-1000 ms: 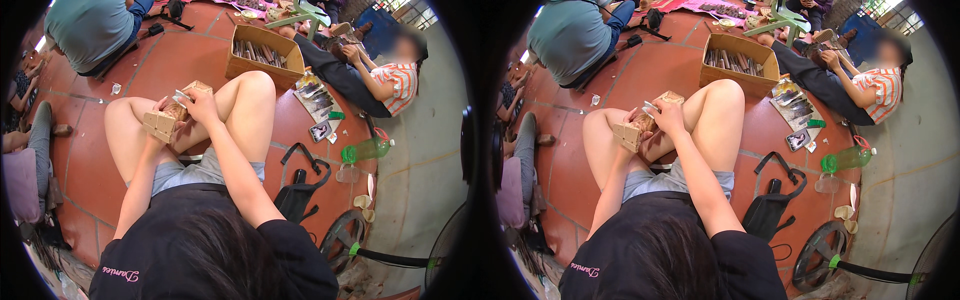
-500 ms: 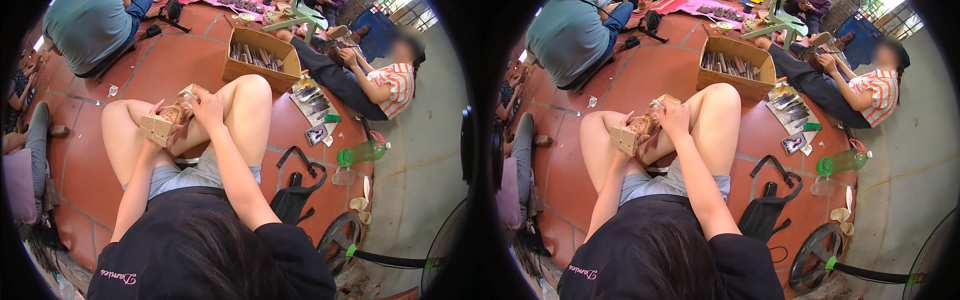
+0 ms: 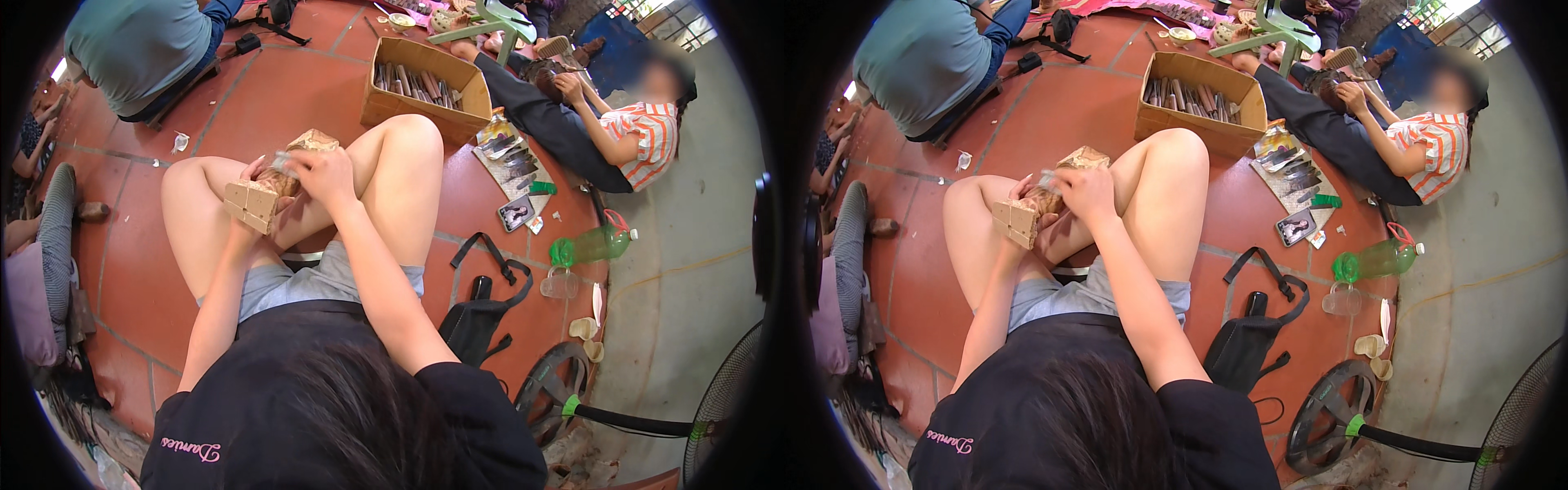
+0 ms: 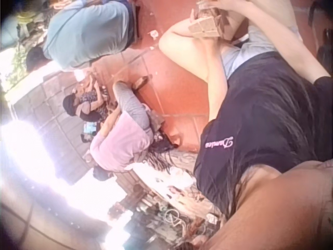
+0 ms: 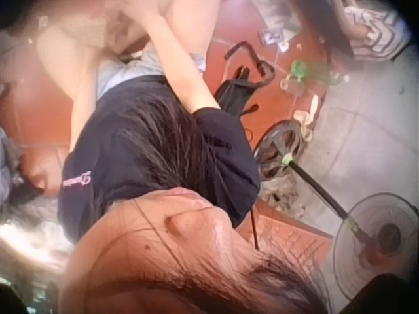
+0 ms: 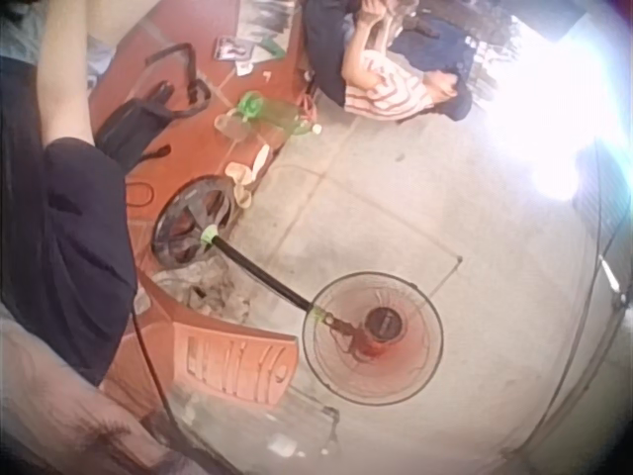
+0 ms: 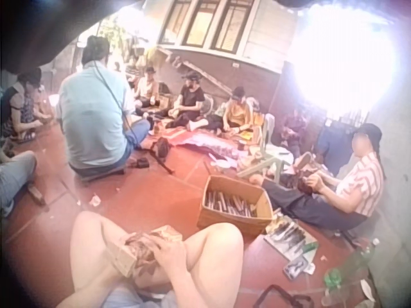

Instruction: The person sits on the floor and carves a wooden block using a small knife. They hold the wood on their lap, rotate it, and scrape away material with the blade. The person occasionally pauses to inspect the carved surface.

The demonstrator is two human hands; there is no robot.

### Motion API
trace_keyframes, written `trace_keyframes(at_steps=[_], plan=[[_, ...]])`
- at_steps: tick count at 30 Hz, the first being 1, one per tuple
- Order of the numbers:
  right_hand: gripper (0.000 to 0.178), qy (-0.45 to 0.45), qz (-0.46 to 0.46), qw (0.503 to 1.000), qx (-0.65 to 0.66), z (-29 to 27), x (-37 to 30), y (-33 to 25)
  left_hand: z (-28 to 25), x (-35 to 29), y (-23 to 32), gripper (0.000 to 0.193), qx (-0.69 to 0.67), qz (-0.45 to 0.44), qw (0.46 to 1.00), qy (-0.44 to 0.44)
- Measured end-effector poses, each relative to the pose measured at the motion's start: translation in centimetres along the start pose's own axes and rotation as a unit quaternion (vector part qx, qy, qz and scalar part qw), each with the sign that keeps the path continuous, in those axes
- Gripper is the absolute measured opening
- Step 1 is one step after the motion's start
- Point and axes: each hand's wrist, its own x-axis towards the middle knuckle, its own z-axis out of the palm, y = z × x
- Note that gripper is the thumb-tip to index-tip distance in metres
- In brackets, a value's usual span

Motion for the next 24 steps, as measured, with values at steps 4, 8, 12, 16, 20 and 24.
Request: trace_keyframes(at_steps=[4, 8, 12, 16, 20, 24], plan=[[0.017, -0.052, 0.076, 0.992, 0.084, -0.6, 0.3, -0.6, 0.0, 0.2, -0.3, 0.091, -0.018, -0.008, 1.000, -0.010], [0.022, -0.020, -0.007, 0.998, 0.064, -0.2, -0.1, -1.0, 0.2, 0.2, -0.6, 0.092, -0.012, 0.038, 0.999, 0.007], [0.019, 0.024, 0.032, 0.998, 0.047, -0.3, 0.1, -1.3, -0.3, 0.1, -0.7, 0.093, 0.010, -0.008, 1.000, -0.016], [0.016, -0.009, 0.026, 0.996, 0.088, -0.4, -0.2, -1.9, 0.1, 0.3, -0.9, 0.096, -0.035, 0.003, 0.999, -0.007], [0.021, 0.047, 0.012, 0.999, 0.006, -0.2, 0.2, -0.5, -0.2, 0.3, -0.7, 0.098, -0.010, -0.038, 0.999, -0.035], [0.019, -0.017, 0.011, 0.989, 0.146, 0.4, -0.1, -1.8, 0.1, 0.3, -2.4, 0.098, -0.041, 0.001, 0.999, -0.008]])
